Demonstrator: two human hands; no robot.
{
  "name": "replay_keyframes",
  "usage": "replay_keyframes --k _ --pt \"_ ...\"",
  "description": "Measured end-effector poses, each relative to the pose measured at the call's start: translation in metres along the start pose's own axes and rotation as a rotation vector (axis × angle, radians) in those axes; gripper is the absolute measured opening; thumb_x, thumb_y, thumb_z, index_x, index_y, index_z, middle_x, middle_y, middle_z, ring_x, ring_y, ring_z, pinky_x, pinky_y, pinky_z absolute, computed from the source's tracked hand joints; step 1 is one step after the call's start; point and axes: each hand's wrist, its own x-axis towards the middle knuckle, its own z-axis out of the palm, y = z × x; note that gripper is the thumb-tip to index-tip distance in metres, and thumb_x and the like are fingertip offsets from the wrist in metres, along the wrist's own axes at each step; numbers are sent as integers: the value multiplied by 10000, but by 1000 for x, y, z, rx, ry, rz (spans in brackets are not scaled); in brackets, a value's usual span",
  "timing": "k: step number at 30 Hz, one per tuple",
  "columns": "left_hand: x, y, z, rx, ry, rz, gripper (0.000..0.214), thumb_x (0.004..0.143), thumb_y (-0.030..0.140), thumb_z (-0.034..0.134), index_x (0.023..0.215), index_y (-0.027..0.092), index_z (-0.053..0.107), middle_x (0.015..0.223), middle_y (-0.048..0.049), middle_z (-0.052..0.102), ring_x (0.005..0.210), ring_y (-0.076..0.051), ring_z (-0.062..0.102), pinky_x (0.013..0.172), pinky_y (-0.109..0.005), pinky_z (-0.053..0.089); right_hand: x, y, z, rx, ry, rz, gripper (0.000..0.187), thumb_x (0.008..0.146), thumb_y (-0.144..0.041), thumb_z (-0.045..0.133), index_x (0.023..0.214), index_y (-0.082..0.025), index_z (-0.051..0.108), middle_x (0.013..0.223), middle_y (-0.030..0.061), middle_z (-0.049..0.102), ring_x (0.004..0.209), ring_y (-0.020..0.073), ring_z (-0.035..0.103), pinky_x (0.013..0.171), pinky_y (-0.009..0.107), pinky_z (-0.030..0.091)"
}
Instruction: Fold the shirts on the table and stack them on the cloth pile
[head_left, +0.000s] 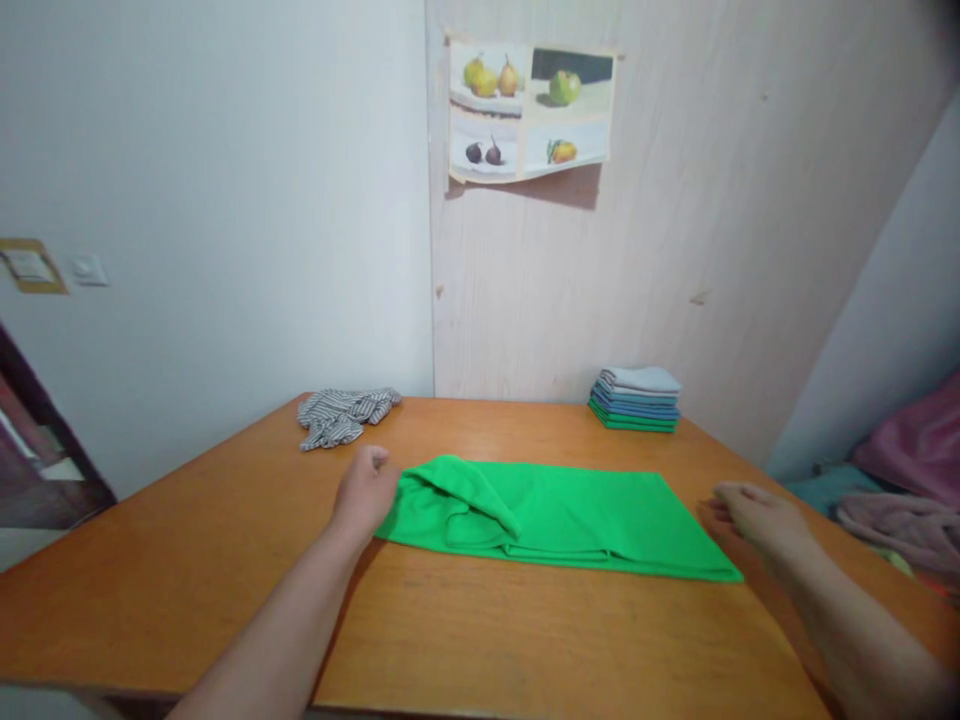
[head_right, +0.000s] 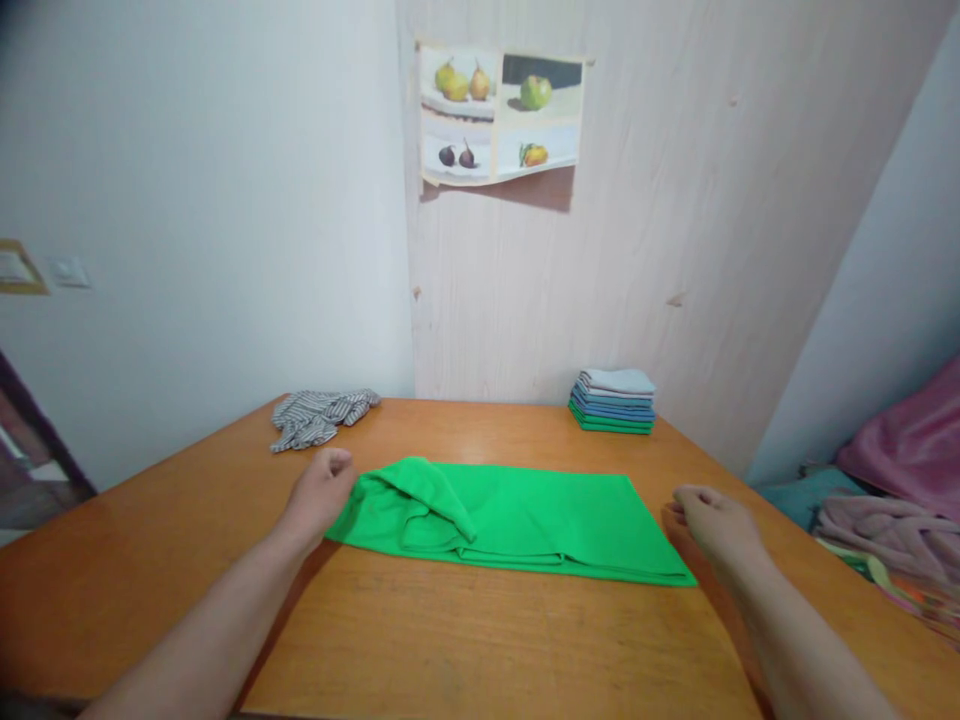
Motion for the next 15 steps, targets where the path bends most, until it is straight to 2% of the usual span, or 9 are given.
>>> replay_keyframes --k 2,5,7,8,9,11,13,15 --pt "-5 7 6 162 -99 227 388 683 123 575 1062 199 611 1167 -85 661 1131 -247 593 983 -354 447 -5 -8 10 -124 -7 -113 223 752 -422 595 822 -222 664 840 105 738 773 257 685 666 352 531" --pt "-20 19 19 453 -308 604 586 668 41 537 1223 220 588 1285 -83 614 1230 -257 521 1077 -391 372 -20 -22 32 -306 -80 -353 304 791 -464 529 878 -227 696 934 100 751 903 292 683 806 395 519" --pt "-29 25 27 544 -373 741 638 688 30 532 1283 259 571 1367 -69 564 1295 -262 462 1104 -415 334 -30 -26 46 -354 -127 -438 338 818 -470 497 922 -226 705 969 94 755 940 300 683 843 403 510" --pt "-31 27 31 554 -400 778 596 718 44 535 1264 277 589 1380 -61 557 1314 -265 443 1109 -428 321 -35 -25 52 -376 -142 -459 348 832 -473 484 938 -227 707 976 88 757 943 300 686 847 402 511" --pt "-31 28 34 532 -422 781 506 755 75 542 1207 287 625 1356 -56 575 1311 -268 445 1107 -438 316 -38 -24 56 -402 -150 -470 355 845 -477 476 949 -231 709 980 82 759 941 300 690 846 401 514" --pt "-23 27 39 374 -418 636 257 800 167 585 1004 279 692 1195 -49 661 1225 -262 516 1071 -419 348 -43 -17 60 -456 -155 -480 366 863 -490 465 972 -242 712 993 70 762 941 300 695 835 399 521" --pt "-6 22 40 153 -309 359 74 797 240 620 834 251 684 989 -42 702 1072 -241 596 988 -368 413 -43 -10 60 -486 -152 -487 375 872 -503 457 988 -253 711 1028 65 760 963 301 695 826 395 526" --pt "13 13 37 71 -152 175 104 826 242 547 810 224 649 893 -51 693 953 -234 626 865 -343 465 -42 -4 59 -486 -148 -495 384 878 -510 446 994 -257 710 1063 65 755 993 299 691 833 391 528"
